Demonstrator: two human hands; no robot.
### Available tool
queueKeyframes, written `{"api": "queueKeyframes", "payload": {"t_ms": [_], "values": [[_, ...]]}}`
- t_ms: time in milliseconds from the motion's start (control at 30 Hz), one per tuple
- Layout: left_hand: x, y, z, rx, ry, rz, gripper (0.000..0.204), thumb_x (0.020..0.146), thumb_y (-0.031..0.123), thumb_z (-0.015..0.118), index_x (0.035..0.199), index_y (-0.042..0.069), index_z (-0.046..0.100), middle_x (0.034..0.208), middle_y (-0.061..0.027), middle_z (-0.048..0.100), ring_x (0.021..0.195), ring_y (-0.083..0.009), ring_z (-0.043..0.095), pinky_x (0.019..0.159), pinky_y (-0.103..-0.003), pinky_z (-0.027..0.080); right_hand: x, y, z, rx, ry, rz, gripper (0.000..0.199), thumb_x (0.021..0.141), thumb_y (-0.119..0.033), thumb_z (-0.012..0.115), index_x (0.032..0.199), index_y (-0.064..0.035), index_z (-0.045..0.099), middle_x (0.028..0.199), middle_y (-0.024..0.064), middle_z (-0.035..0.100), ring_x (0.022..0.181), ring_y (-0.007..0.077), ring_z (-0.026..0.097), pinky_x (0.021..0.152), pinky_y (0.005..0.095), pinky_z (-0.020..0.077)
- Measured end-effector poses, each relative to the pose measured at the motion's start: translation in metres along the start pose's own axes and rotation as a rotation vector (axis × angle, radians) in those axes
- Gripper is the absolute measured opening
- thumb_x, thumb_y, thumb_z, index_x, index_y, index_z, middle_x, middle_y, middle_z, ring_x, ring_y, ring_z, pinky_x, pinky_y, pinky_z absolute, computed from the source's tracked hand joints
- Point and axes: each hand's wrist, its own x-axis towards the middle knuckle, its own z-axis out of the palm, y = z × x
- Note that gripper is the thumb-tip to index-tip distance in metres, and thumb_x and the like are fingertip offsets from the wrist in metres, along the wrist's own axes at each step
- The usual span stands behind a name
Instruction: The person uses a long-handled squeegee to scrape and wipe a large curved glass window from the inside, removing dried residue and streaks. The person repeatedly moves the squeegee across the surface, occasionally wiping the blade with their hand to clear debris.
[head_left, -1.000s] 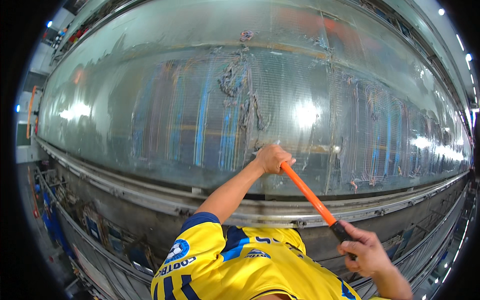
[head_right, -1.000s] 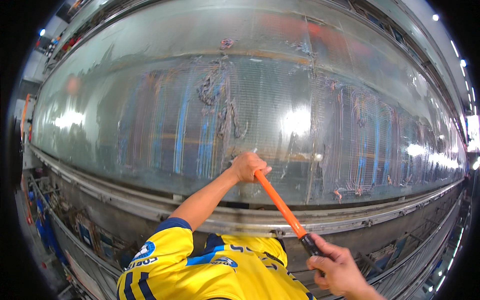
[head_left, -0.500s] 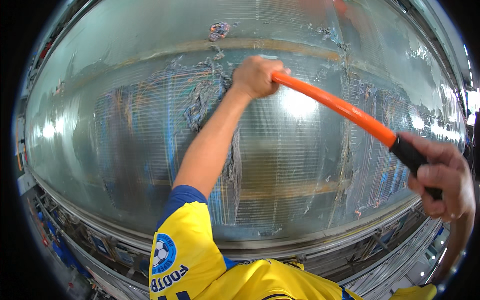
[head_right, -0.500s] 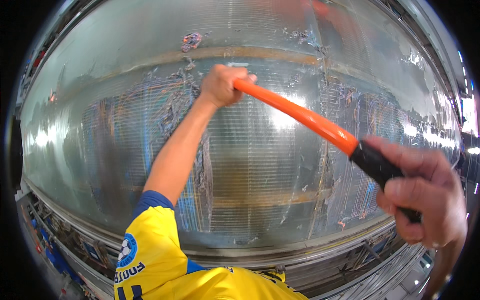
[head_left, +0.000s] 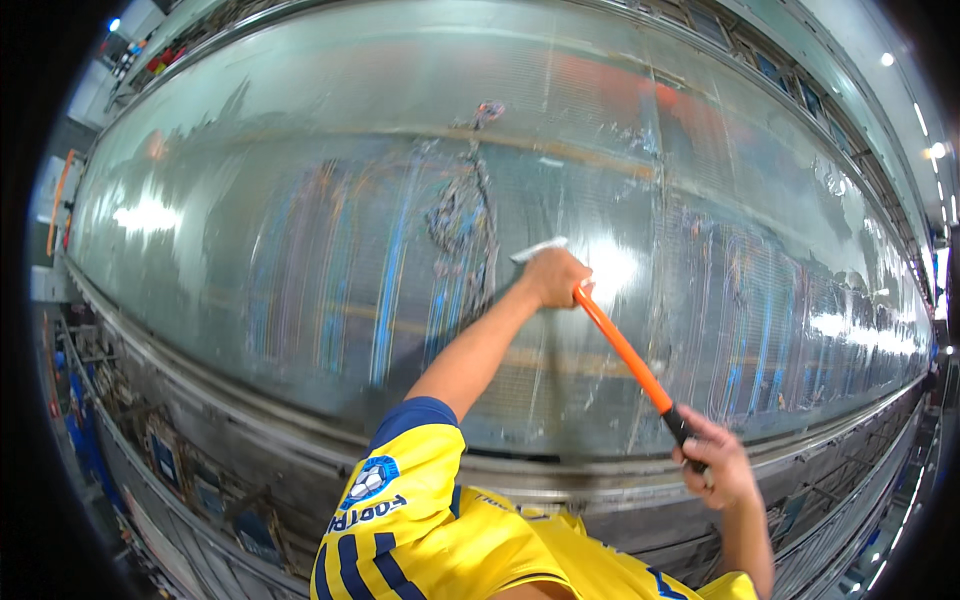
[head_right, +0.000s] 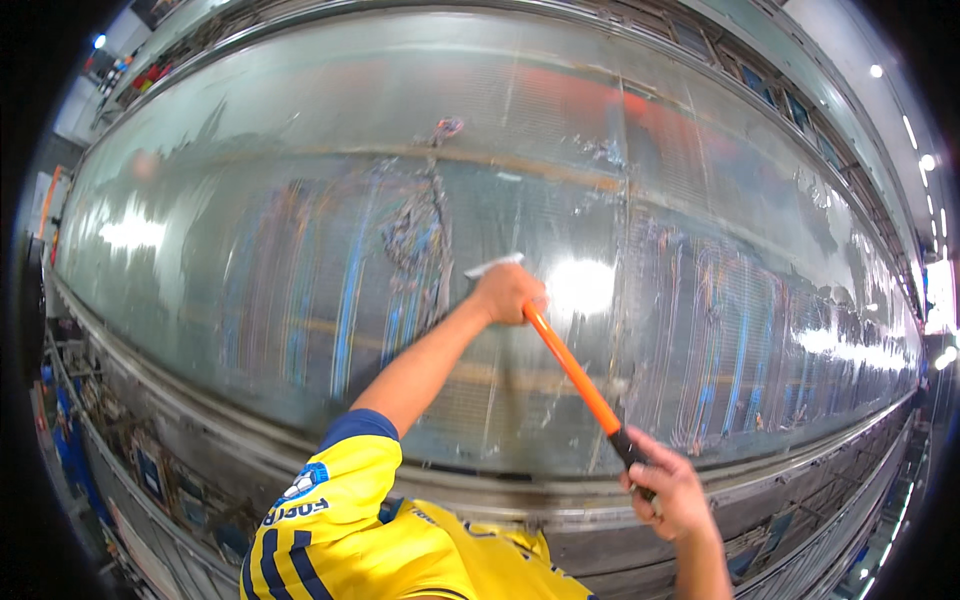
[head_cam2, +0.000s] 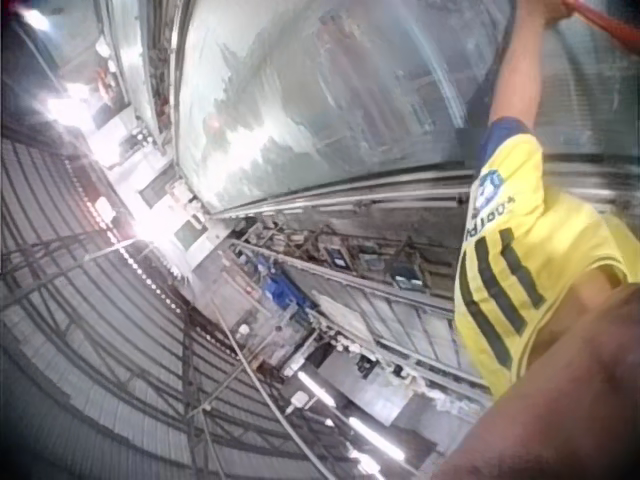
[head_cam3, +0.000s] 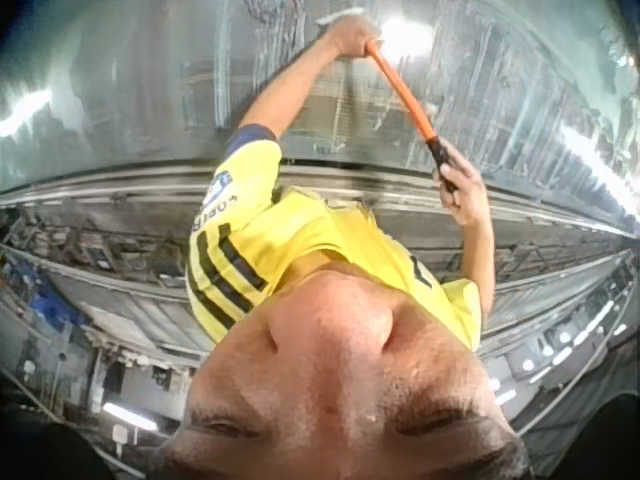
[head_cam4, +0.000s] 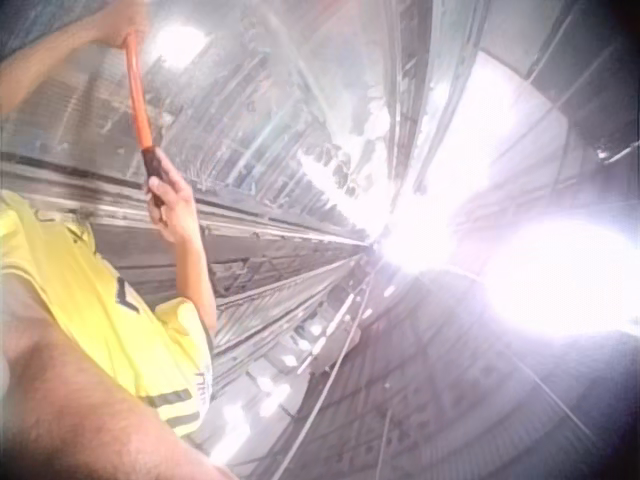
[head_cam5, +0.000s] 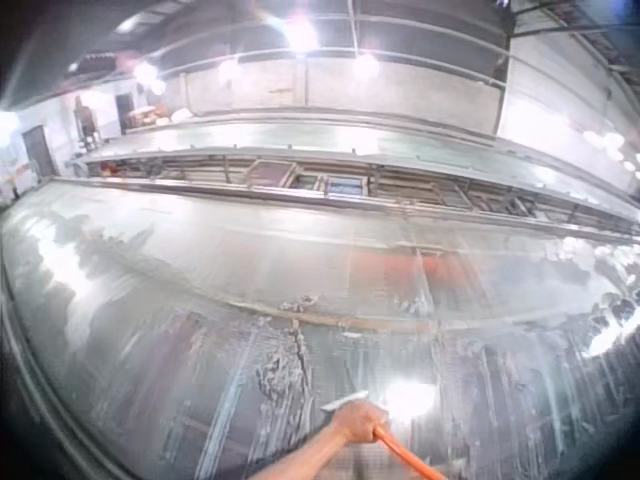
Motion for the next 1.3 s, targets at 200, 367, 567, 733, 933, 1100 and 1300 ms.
{"api": "queueKeyframes", "payload": {"t_ms": [200, 367, 567, 733, 933, 1100, 1300], "values": [[-0.145, 0.171, 0.022, -0.059, 0.006, -0.043, 0.041, 0.083, 0.030, 0.071, 0.054, 0.014, 0.049, 0.054, -0.0083, 0.056, 0.052, -0.0338, 0.056, 0.053, -0.044, 0.044, -0.116, 0.151, -0.025, 0.040, -0.014, 0.091, 0.065, 0.093, 0.002, 0.058, 0.156, -0.0066, 0.044, 0.085, 0.0129, 0.065, 0.043, 0.0107, 0.045, 0.039, 0.0267, 0.0308], [-0.232, 0.221, -0.008, -0.024, 0.019, -0.095, 0.045, 0.084, 0.030, 0.074, 0.053, 0.014, 0.047, 0.052, -0.0078, 0.054, 0.051, -0.0324, 0.055, 0.053, -0.044, 0.043, -0.150, 0.197, -0.006, -0.081, -0.130, 0.105, 0.063, 0.095, 0.000, 0.059, 0.157, -0.0097, 0.045, 0.081, 0.0038, 0.064, 0.049, 0.0062, 0.045, 0.045, 0.0245, 0.0335], [-0.238, 0.193, -0.040, -0.012, -0.007, -0.085, 0.044, 0.086, 0.028, 0.072, 0.053, 0.013, 0.047, 0.052, -0.0083, 0.054, 0.048, -0.0318, 0.055, 0.051, -0.044, 0.045, -0.145, 0.161, 0.038, -0.242, -0.144, 0.136, 0.063, 0.097, -0.001, 0.059, 0.157, -0.0096, 0.044, 0.079, -0.0008, 0.059, 0.052, 0.0041, 0.043, 0.048, 0.0234, 0.0348], [-0.198, 0.161, -0.035, -0.119, 0.119, -0.075, 0.045, 0.085, 0.021, 0.074, 0.052, 0.012, 0.043, 0.050, -0.0089, 0.050, 0.045, -0.0311, 0.052, 0.047, -0.043, 0.042, -0.135, 0.084, 0.060, -0.204, -0.094, 0.213, 0.066, 0.093, 0.004, 0.058, 0.156, -0.0104, 0.045, 0.080, 0.0072, 0.061, 0.048, 0.0093, 0.047, 0.044, 0.0255, 0.0350], [-0.126, 0.114, -0.036, -0.129, 0.246, -0.120, 0.047, 0.087, 0.015, 0.072, 0.053, 0.011, 0.041, 0.047, -0.0088, 0.046, 0.041, -0.0287, 0.050, 0.043, -0.040, 0.039, -0.099, -0.036, 0.079, -0.375, 0.008, 0.214, 0.063, 0.090, 0.006, 0.059, 0.151, -0.0055, 0.051, 0.074, 0.0076, 0.059, 0.049, 0.0088, 0.044, 0.042, 0.0251, 0.0319], [-0.044, 0.026, -0.047, -0.125, 0.307, -0.133, 0.047, 0.089, 0.017, 0.072, 0.054, 0.010, 0.041, 0.048, -0.0083, 0.047, 0.041, -0.0271, 0.051, 0.041, -0.040, 0.039, -0.044, -0.155, 0.115, -0.539, 0.139, 0.114, 0.064, 0.082, 0.000, 0.063, 0.145, 0.0051, 0.054, 0.068, 0.0070, 0.061, 0.043, 0.0063, 0.047, 0.038, 0.0242, 0.0320], [0.079, -0.086, -0.049, -0.135, 0.311, 0.038, 0.042, 0.095, 0.030, 0.065, 0.060, 0.011, 0.051, 0.055, -0.0097, 0.060, 0.048, -0.0307, 0.061, 0.045, -0.042, 0.048, -0.002, -0.223, 0.138, -0.591, 0.290, -0.032, 0.076, 0.080, -0.014, 0.062, 0.153, 0.0004, 0.045, 0.068, 0.0068, 0.056, 0.036, 0.0044, 0.043, 0.030, 0.0206, 0.0302]]}}
